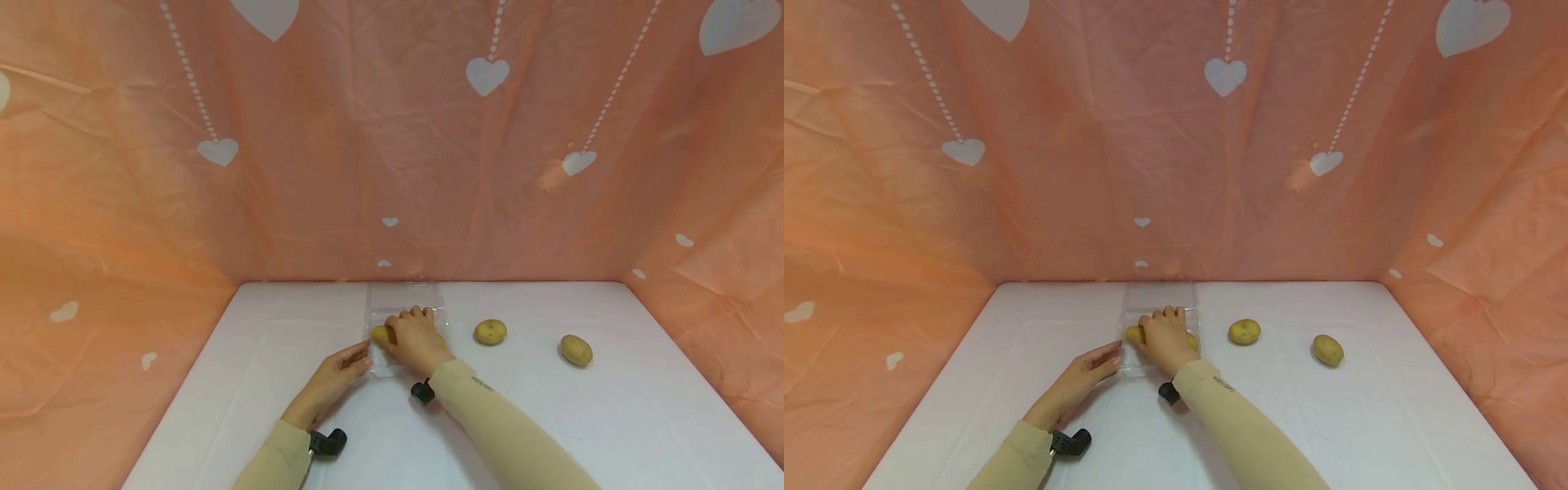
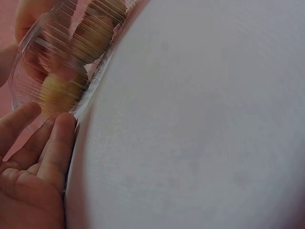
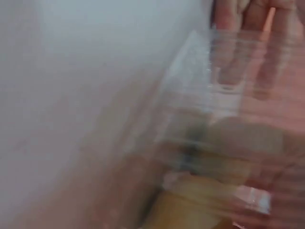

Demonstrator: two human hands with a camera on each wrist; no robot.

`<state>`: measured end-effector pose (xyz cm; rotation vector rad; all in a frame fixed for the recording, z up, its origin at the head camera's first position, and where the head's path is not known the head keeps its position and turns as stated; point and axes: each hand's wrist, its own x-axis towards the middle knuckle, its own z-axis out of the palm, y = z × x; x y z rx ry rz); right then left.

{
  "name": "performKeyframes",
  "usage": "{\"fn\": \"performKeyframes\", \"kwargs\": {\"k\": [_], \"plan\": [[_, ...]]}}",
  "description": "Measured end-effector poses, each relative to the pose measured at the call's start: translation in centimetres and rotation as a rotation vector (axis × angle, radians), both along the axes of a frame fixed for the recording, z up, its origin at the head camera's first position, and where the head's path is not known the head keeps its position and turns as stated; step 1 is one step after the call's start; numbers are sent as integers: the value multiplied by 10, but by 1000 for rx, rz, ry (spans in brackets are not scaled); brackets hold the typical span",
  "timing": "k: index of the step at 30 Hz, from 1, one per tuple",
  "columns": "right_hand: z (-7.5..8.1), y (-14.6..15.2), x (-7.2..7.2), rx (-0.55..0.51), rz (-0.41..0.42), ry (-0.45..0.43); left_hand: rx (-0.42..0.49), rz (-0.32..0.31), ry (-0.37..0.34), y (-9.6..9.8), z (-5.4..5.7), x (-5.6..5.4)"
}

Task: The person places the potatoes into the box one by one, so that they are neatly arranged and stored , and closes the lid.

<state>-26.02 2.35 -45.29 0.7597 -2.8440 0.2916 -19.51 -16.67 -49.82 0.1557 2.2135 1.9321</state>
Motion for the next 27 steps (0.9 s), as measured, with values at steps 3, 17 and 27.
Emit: {"fn": "performKeyframes", "kwargs": {"k": [3, 17, 27], "plan": [[1, 0, 0, -32, 5, -37, -5, 4, 2, -1, 0, 0], [-2, 2, -5, -30, 75, -21, -23, 6, -14, 0, 1, 0], [7, 21, -9, -117, 77, -164, -2, 1, -15, 1, 2, 0]]}}
